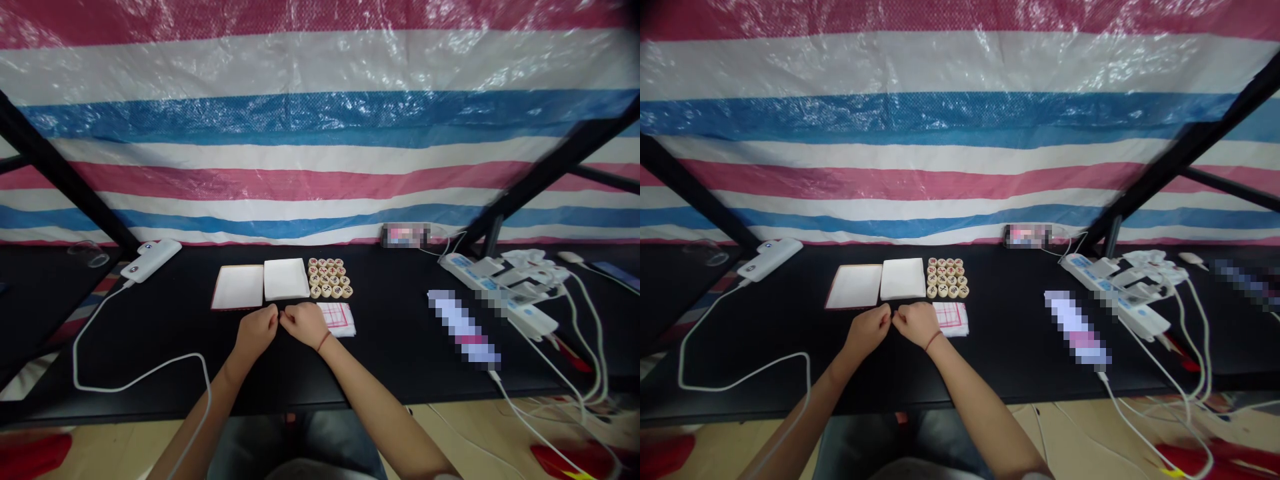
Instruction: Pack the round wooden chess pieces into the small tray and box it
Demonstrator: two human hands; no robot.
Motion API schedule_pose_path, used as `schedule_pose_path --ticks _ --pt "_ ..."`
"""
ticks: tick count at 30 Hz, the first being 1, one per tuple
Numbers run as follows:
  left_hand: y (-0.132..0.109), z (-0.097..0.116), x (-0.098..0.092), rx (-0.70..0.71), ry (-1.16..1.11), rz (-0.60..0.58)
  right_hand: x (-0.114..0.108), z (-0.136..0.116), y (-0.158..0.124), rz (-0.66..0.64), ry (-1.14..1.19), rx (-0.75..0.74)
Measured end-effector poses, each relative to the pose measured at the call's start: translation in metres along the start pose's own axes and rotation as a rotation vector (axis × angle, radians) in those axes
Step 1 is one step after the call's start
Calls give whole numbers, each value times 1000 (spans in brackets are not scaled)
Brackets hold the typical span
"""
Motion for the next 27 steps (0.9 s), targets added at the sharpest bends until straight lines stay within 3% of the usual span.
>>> schedule_pose_path --ticks 10,14,17,22,27 --pt "0 1 -2 -11 -13 13 3 1 2 15 6 -1" --pt "-1 0 0 43 -43 62 0 3 -4 94 52 -97" --pt "-3 3 -6 154 -59 191 -14 8 -22 248 107 -169" --pt "-4 12 -23 239 -2 394 -38 35 -69 515 128 -89" --pt "1 16 -22 162 95 405 -33 54 -97 408 5 -40"
Point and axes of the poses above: each hand's wrist, its own y-axis towards the middle knuckle, its own x-axis out of the palm, z = x × y, the point moved 4 cm from there along y, towards the middle knuckle, and after that the axes turned 7 degrees about y, right-handed, at the moved point
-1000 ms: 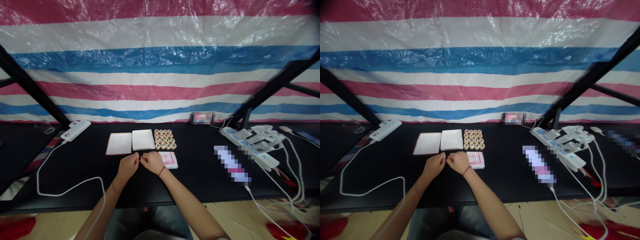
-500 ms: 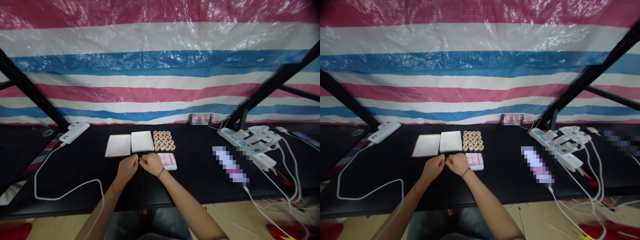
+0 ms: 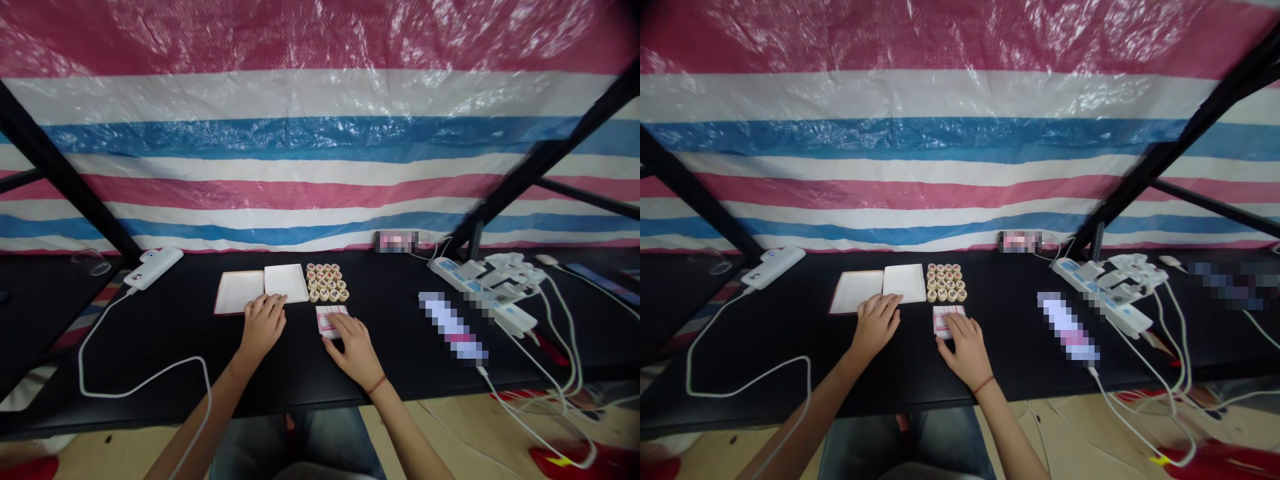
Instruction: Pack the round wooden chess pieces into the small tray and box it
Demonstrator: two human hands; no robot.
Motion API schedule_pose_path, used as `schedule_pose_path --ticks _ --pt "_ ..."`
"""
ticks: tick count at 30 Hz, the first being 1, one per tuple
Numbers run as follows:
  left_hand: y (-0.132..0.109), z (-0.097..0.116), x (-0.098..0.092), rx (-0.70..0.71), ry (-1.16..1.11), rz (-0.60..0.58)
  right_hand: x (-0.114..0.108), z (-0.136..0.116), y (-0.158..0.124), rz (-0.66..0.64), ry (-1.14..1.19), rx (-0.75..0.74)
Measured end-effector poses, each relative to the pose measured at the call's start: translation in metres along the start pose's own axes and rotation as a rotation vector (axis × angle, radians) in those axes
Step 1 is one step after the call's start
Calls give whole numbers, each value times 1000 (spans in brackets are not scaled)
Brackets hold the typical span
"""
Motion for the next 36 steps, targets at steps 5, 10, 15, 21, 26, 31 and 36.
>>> schedule_pose_path --ticks 5,10,15,21,26,31,36 --pt "-7 -2 2 8 32 -66 -2 -5 -10 -25 -11 25" --pt "-26 7 -12 91 -1 -97 -1 -13 -14 -3 27 46" --pt "-45 12 -18 112 -33 -88 -8 -18 0 150 193 134" --pt "-54 3 -13 -19 16 -27 -1 -53 44 134 232 -22" --pt "-53 3 -8 -5 -23 -86 37 -65 64 -177 78 -153" --pt "-53 3 -8 2 -78 -111 50 -63 62 -245 22 -174" --pt "-55 0 -6 -25 -110 -66 53 -62 62 -254 42 -143"
Point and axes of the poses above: each hand's wrist, its own y-axis towards the middle knuckle, its own x-axis out of the palm, z = x × y, the point moved 4 cm from there along y, towards the middle knuckle, and after that the axes turned 7 degrees about y, right-handed, at the moved point
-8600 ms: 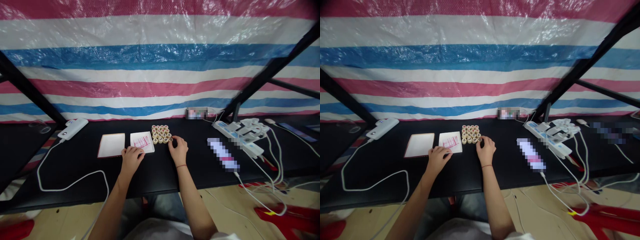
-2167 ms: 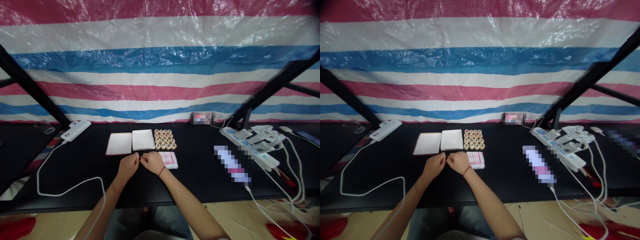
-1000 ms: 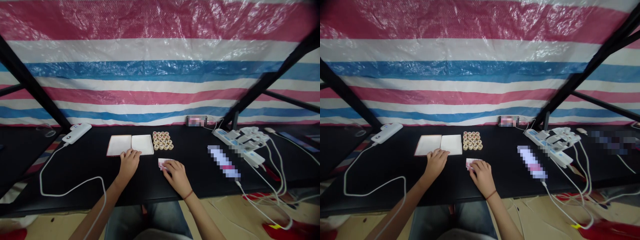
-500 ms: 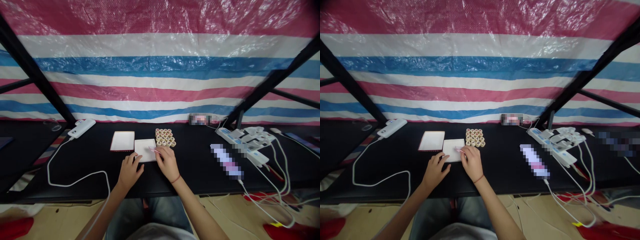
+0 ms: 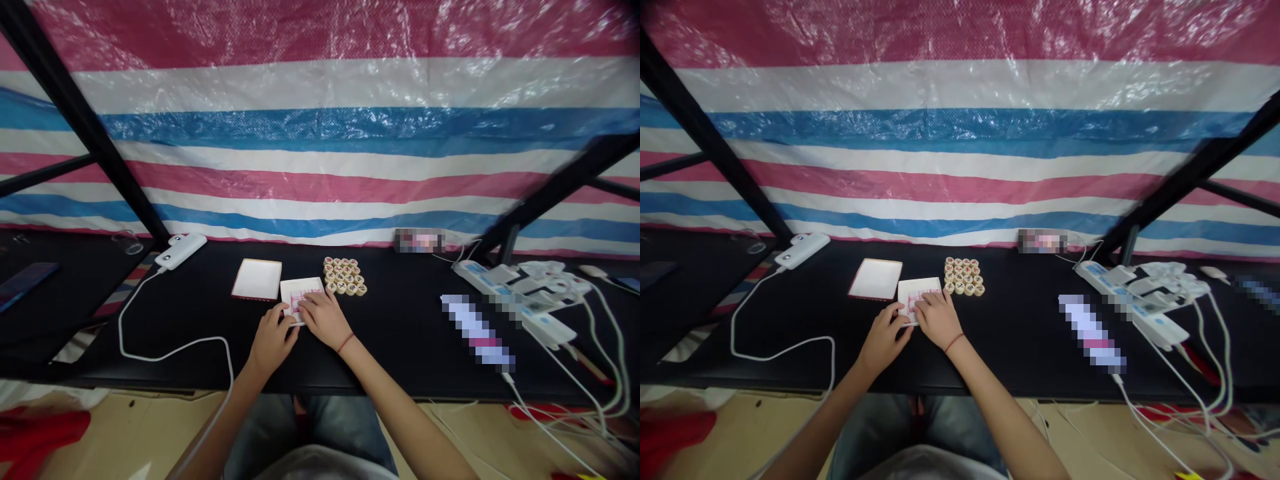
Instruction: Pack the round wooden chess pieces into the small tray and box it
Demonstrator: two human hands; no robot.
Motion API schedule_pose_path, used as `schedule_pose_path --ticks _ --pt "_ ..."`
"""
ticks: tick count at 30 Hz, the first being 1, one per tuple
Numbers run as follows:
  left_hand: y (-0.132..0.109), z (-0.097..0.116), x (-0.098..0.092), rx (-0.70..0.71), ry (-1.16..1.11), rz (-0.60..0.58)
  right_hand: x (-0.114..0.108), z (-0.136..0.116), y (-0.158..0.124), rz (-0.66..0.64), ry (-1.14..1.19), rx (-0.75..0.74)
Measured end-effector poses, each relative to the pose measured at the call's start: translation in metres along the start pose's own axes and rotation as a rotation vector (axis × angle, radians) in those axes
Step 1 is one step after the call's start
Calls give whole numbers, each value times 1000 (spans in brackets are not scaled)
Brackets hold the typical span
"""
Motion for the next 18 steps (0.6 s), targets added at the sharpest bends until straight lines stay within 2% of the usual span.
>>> schedule_pose_path --ticks 4,7,9,11,12,14,16,18 --pt "0 0 0 2 -12 20 0 3 2 -13 65 -4" --pt "0 0 -1 1 -9 27 -12 18 15 78 129 1" --pt "0 0 -1 3 -6 21 -27 38 33 199 106 101" --pt "0 1 -2 7 -8 22 -40 62 54 235 -16 293" --pt "0 1 -2 11 -11 24 -44 73 65 197 -89 389" --pt "0 1 -3 15 -17 27 -45 88 84 35 -195 505" --pt "0 1 -4 13 -16 24 -42 94 96 -105 -239 546" --pt "0 2 -6 6 6 19 -38 96 103 -161 -248 556"
Point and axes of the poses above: each hand's wrist, its own y-axis towards the middle knuckle, its own x-axis out of the palm, z = x × y, the point moved 4 cm from there along y, towards the middle knuckle, and after that the axes turned 7 degrees about y, right-handed, at the moved point
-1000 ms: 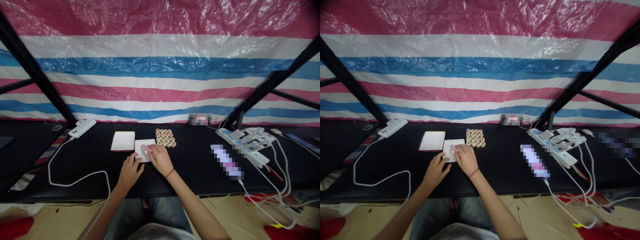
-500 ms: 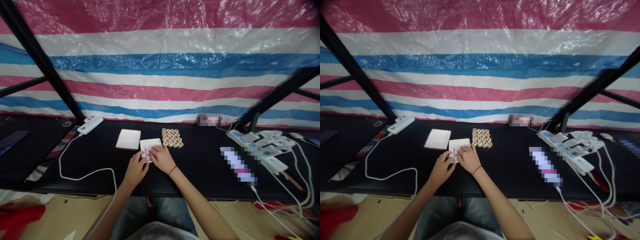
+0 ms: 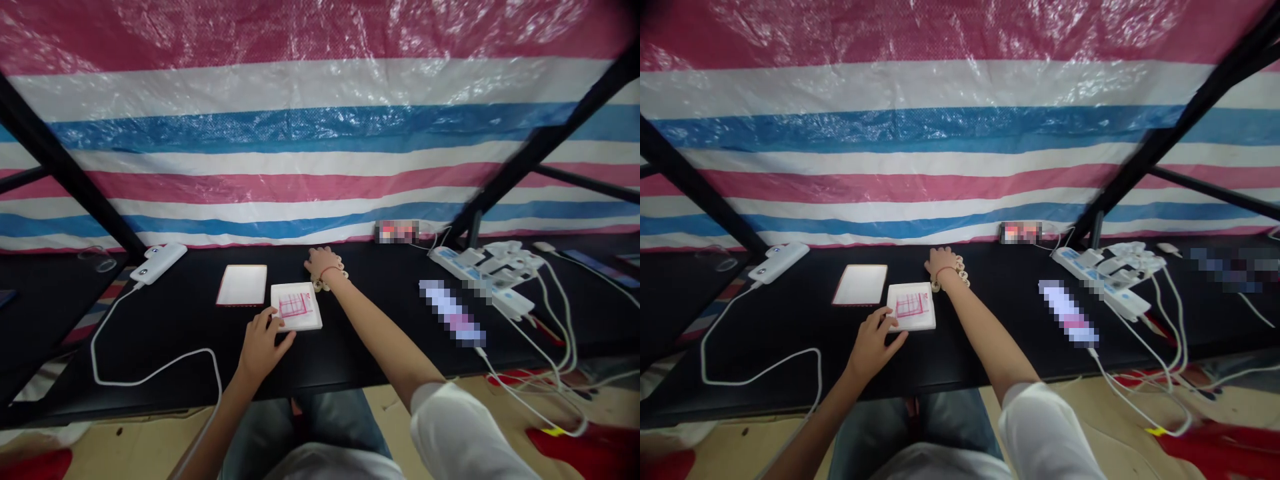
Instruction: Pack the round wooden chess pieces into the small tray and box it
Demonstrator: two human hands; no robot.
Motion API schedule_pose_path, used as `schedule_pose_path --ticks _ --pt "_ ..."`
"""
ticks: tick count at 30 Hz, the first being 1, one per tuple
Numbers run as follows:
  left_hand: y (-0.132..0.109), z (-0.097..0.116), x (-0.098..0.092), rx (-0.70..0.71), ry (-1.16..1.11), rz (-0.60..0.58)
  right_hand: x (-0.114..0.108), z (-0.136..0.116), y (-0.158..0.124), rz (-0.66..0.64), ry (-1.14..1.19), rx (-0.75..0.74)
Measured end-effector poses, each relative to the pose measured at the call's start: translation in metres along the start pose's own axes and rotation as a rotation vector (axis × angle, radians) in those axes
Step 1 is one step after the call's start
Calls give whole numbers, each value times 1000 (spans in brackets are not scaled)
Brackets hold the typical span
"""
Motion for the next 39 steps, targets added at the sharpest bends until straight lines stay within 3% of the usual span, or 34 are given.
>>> schedule_pose_path --ticks 7,12,14,17,21,25,28,32,34,39 --pt "3 4 2 58 68 -101 10 -4 8 5 -7 -1" --pt "2 4 3 68 75 -120 -5 -11 4 79 20 -32" --pt "2 5 2 75 87 -110 -11 -16 -7 107 66 -78" --pt "1 6 1 88 95 -100 -12 -27 -36 113 256 -264" --pt "1 6 2 111 100 -89 8 -41 -80 25 393 -460" --pt "0 6 2 108 91 -69 32 -49 -97 -5 380 -547" --pt "2 0 -4 50 45 -6 43 -51 -97 28 419 -613" --pt "14 -22 -14 -164 79 148 49 -49 -94 88 485 -671" --pt "23 -35 -12 -235 134 133 50 -48 -94 99 503 -674" --pt "46 -52 4 -245 113 10 51 -46 -94 107 528 -675"
Point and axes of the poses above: each hand's wrist, its own y-axis towards the middle knuckle, its own x-axis out of the palm, z = x × y, the point moved 4 cm from there along y, towards the middle knuckle, and after that the axes turned 7 degrees about y, right-handed, at the moved point
